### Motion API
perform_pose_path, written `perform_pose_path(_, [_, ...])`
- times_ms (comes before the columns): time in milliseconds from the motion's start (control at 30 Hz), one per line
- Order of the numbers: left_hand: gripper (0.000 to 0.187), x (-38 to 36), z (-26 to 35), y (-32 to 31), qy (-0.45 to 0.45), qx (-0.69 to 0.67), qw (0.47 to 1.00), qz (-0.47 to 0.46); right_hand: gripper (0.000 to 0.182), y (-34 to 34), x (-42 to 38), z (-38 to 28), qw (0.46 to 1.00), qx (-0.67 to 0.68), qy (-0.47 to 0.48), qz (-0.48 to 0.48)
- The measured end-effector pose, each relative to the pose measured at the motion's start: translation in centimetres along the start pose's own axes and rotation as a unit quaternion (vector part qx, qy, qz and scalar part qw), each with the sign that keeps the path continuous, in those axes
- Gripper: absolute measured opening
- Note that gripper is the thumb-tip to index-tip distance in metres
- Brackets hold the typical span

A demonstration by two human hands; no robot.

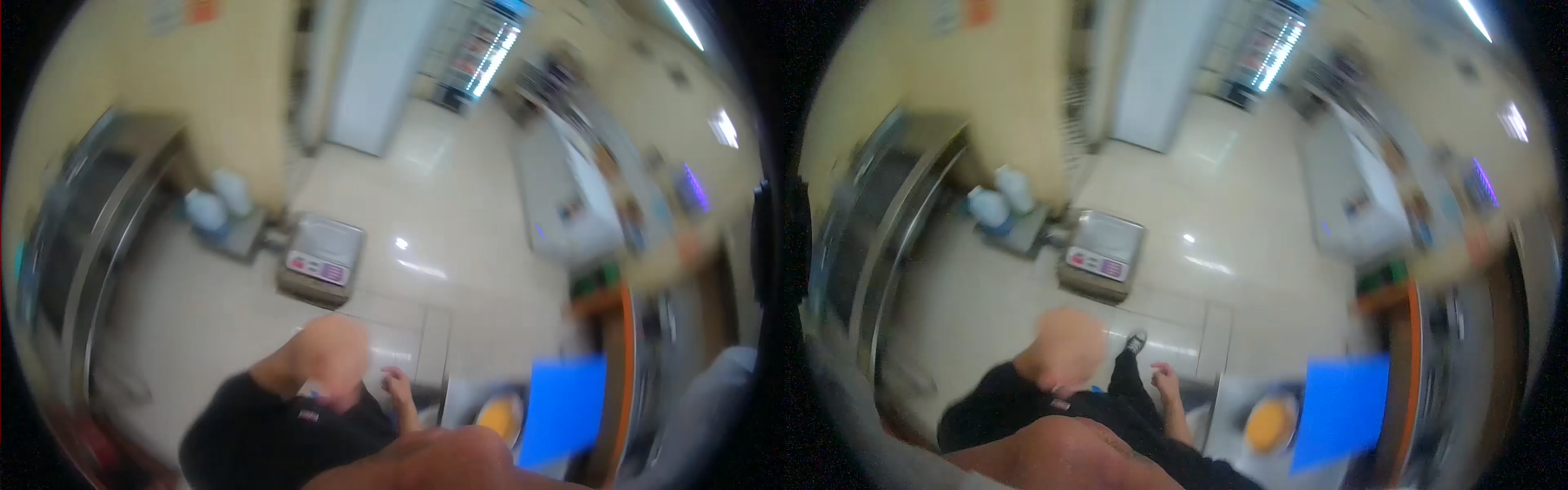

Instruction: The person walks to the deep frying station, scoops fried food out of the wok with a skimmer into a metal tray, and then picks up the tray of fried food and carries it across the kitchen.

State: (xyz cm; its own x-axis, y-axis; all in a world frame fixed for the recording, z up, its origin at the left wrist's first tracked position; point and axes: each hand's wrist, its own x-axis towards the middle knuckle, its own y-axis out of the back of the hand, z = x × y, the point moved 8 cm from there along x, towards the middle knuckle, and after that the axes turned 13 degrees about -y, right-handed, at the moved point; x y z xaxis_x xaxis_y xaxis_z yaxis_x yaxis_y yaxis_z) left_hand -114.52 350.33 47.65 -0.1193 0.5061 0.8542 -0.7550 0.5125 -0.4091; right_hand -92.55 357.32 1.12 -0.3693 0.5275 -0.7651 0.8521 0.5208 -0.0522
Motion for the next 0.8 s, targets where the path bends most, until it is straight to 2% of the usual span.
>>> perform_pose_path(67, [0.02, 2.0, -6.9, 6.5, 0.086, 0.147, 0.985, 0.042, 0.014, 4.7, 4.6, -3.4, 1.0, -0.01, -0.017, 0.017])
perform_pose_path(100, [0.018, 2.6, -10.0, 11.9, 0.137, 0.226, 0.963, 0.055, 0.015, 6.0, 7.7, -8.9, 0.999, -0.017, 0.011, 0.03])
perform_pose_path(167, [0.019, 0.1, -14.9, 21.7, 0.137, 0.328, 0.915, 0.191, 0.013, 9.8, 13.0, -19.0, 0.999, -0.033, 0.032, 0.029])
perform_pose_path(233, [0.021, -0.2, -15.5, 27.5, 0.2, 0.353, 0.859, 0.313, 0.01, 10.9, 17.8, -27.2, 0.997, -0.035, 0.065, 0.008])
perform_pose_path(300, [0.022, 0.8, -12.3, 28.8, 0.297, 0.311, 0.801, 0.417, 0.009, 12.2, 21.5, -35.9, 0.99, -0.05, 0.124, -0.031])
perform_pose_path(367, [0.018, 0.2, -13.2, 34.8, 0.216, 0.327, 0.766, 0.51, 0.009, 12.7, 24.6, -45.4, 0.961, -0.092, 0.251, -0.069])
perform_pose_path(467, [0.013, 1.7, -14.2, 41.9, 0.137, 0.269, 0.778, 0.551, 0.012, 10.2, 25.3, -57.4, 0.951, -0.094, 0.285, -0.072])
perform_pose_path(533, [0.012, 3.7, -17.4, 48.5, 0.156, 0.265, 0.779, 0.547, 0.012, 9.6, 28.6, -62.7, 0.945, -0.097, 0.297, -0.096])
perform_pose_path(633, [0.016, 6.1, -22.0, 57.1, 0.174, 0.253, 0.768, 0.562, 0.013, 12.1, 38.2, -64.1, 0.96, -0.093, 0.254, -0.065])
perform_pose_path(700, [0.018, 9.3, -24.7, 63.5, 0.216, 0.25, 0.762, 0.557, 0.01, 15.7, 44.5, -60.8, 0.987, -0.101, 0.12, -0.027])
perform_pose_path(733, [0.02, 11.0, -26.4, 66.8, 0.201, 0.255, 0.768, 0.553, 0.009, 17.8, 47.0, -58.1, 0.987, -0.14, 0.072, -0.015])
perform_pose_path(767, [0.02, 14.1, -28.2, 68.4, 0.23, 0.264, 0.783, 0.515, 0.012, 21.7, 49.4, -55.1, 0.983, -0.182, 0.016, -0.001])
perform_pose_path(800, [0.021, 18.2, -28.0, 70.3, 0.246, 0.285, 0.795, 0.476, 0.013, 24.6, 50.8, -52.5, 0.962, -0.246, -0.116, -0.026])
